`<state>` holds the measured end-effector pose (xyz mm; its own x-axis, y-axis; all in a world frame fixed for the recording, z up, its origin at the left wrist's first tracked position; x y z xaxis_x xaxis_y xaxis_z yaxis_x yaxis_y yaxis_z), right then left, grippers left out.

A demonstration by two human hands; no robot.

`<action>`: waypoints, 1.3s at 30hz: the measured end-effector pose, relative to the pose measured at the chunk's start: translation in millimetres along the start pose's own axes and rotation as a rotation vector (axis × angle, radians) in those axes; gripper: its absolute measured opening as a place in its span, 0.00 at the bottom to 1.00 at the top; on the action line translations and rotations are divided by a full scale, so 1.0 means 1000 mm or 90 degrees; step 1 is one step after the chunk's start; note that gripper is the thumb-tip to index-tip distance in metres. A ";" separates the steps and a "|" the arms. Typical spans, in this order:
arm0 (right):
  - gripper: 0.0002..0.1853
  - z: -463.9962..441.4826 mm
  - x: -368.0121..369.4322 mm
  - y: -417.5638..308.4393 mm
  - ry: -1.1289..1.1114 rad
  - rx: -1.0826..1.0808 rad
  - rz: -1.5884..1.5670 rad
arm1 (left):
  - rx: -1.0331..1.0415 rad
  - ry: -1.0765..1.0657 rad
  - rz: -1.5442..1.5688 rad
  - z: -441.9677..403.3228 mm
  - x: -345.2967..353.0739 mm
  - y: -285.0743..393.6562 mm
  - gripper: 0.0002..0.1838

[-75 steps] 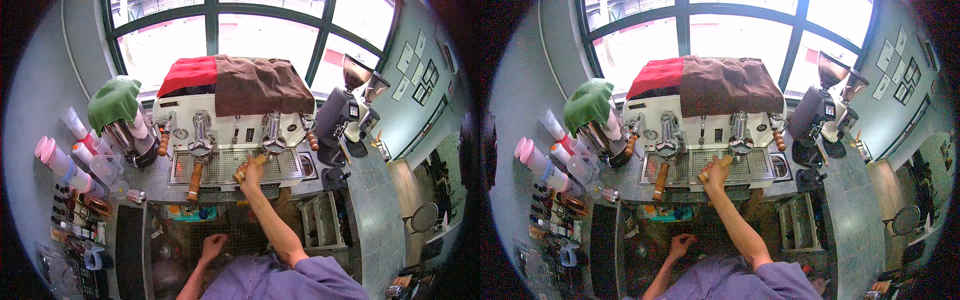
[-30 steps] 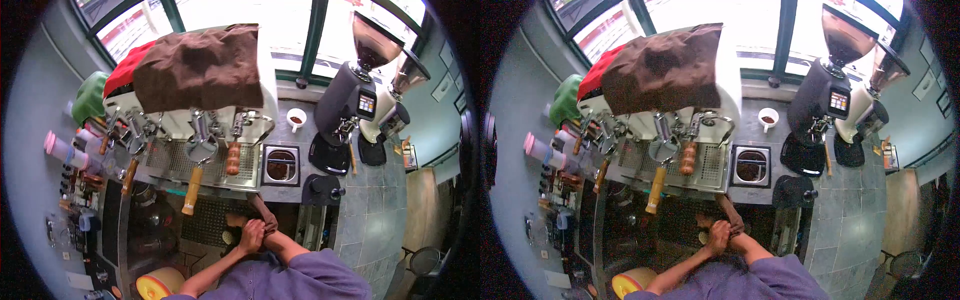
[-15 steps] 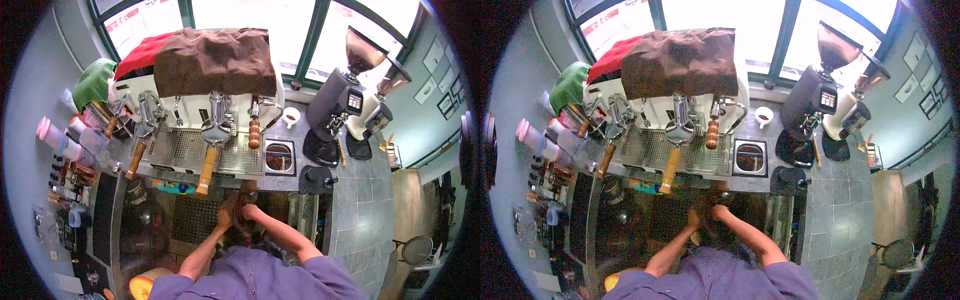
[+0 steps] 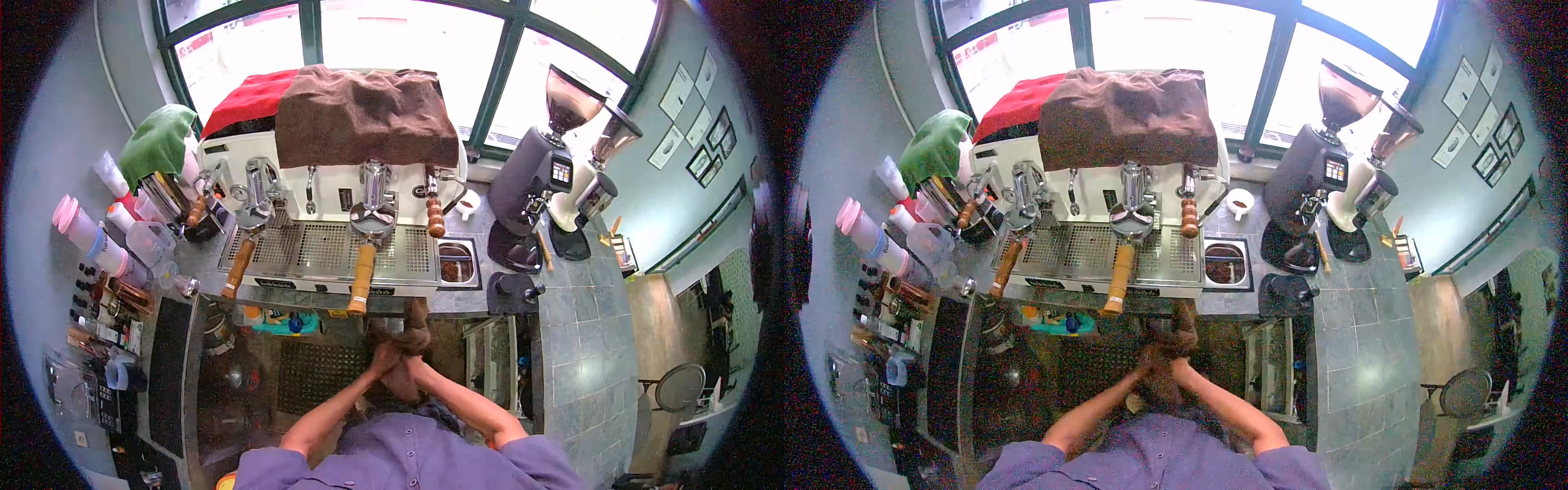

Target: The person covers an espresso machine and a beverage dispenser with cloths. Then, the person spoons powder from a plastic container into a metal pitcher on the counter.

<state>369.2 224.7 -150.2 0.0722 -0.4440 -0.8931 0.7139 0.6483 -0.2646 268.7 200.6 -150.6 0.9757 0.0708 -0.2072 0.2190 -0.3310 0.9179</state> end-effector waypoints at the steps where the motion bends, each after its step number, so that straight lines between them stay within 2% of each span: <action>1: 0.14 0.004 -0.002 -0.004 -0.006 -0.004 0.009 | -0.161 0.029 0.279 0.001 0.002 -0.055 0.23; 3: 0.12 0.013 -0.017 -0.013 0.000 -0.021 -0.013 | -0.214 0.042 0.316 -0.001 -0.017 -0.044 0.24; 6: 0.13 0.015 -0.051 -0.022 -0.014 -0.058 -0.094 | -0.262 0.036 0.259 -0.007 -0.027 -0.007 0.26; 8: 0.19 0.019 -0.047 0.008 0.137 0.194 -0.452 | -0.281 0.012 0.164 -0.012 -0.021 0.035 0.28; 9: 0.18 0.002 -0.010 0.023 0.224 0.147 -0.763 | -0.294 -0.002 0.095 -0.016 -0.015 0.056 0.28; 10: 0.18 0.000 -0.010 0.017 0.219 0.140 -0.760 | -0.309 -0.010 0.020 -0.020 -0.010 0.075 0.29; 12: 0.18 0.000 -0.024 0.004 0.298 0.165 -0.886 | -0.320 0.075 0.028 -0.025 -0.010 0.088 0.31; 13: 0.17 0.005 -0.028 -0.004 0.336 0.183 -0.952 | -0.307 0.178 0.116 -0.026 -0.012 0.083 0.24; 16: 0.16 0.020 -0.037 -0.018 0.457 0.242 -1.143 | -0.297 0.133 0.197 -0.027 -0.028 0.064 0.26; 17: 0.16 0.015 -0.030 -0.010 0.241 0.253 -1.201 | -0.261 0.239 0.199 -0.022 -0.041 0.064 0.23; 18: 0.20 0.033 -0.070 -0.032 0.212 0.342 -1.244 | -0.255 0.245 0.197 -0.015 -0.040 0.049 0.23; 20: 0.26 0.051 -0.101 -0.044 0.220 0.404 -1.367 | -0.301 0.377 0.268 -0.001 -0.046 0.011 0.22; 21: 0.26 0.041 -0.097 -0.052 0.219 0.400 -1.366 | -0.343 0.339 0.307 0.000 -0.043 0.020 0.20; 22: 0.26 0.023 -0.092 -0.066 0.257 0.319 -1.358 | -0.387 0.300 0.343 0.002 -0.040 0.029 0.19; 23: 0.28 0.012 -0.086 -0.071 0.293 0.241 -1.347 | -0.331 0.275 0.196 0.001 -0.044 0.037 0.18; 24: 0.28 0.007 -0.069 -0.063 0.289 0.249 -1.348 | -0.278 0.247 0.051 0.003 -0.043 0.045 0.18; 26: 0.27 -0.019 -0.053 -0.050 0.144 0.152 -1.328 | -0.145 0.184 -0.237 -0.012 -0.044 0.059 0.17; 27: 0.27 -0.014 -0.048 -0.052 0.140 0.156 -1.330 | -0.084 0.149 -0.379 -0.012 -0.042 0.070 0.16; 29: 0.27 -0.010 -0.041 -0.052 0.124 0.212 -1.376 | -0.021 0.113 -0.522 -0.015 -0.042 0.085 0.16; 31: 0.27 -0.004 -0.041 -0.049 0.103 0.269 -1.412 | -0.182 -0.095 -0.454 -0.028 -0.042 0.105 0.16; 32: 0.27 -0.002 -0.040 -0.046 0.091 0.298 -1.429 | -0.186 -0.089 -0.454 -0.031 -0.044 0.104 0.16; 34: 0.27 -0.005 -0.032 -0.027 0.064 0.327 -1.438 | 0.025 0.052 -0.312 -0.044 -0.046 0.119 0.17; 35: 0.26 -0.018 -0.017 -0.011 0.075 0.121 -1.279 | 0.021 0.054 -0.313 -0.038 -0.038 0.089 0.17; 37: 0.25 -0.046 0.030 0.025 0.076 -0.065 -1.108 | -0.061 0.084 -0.396 -0.016 -0.020 0.007 0.17; 38: 0.26 -0.043 0.024 0.026 0.062 0.053 -1.124 | -0.068 0.087 -0.398 -0.018 -0.020 0.012 0.17; 39: 0.26 -0.037 0.018 0.021 0.032 0.207 -1.153 | -0.209 0.030 -0.352 -0.023 -0.021 0.014 0.20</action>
<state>359.8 253.6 -185.0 -0.8610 -0.3566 0.3625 -0.0265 -0.6804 -0.7323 251.2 216.4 -125.5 0.7159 0.1925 -0.6711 0.6721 0.0704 0.7371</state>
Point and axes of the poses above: each hand's wrist, its own z-axis away from the middle knuckle, its own x-axis out of the palm, y = z × x, the point moved 6 cm from there along -z, towards the middle knuckle, and after that the axes turned 2 degrees about -x, right-handed, at the moved point
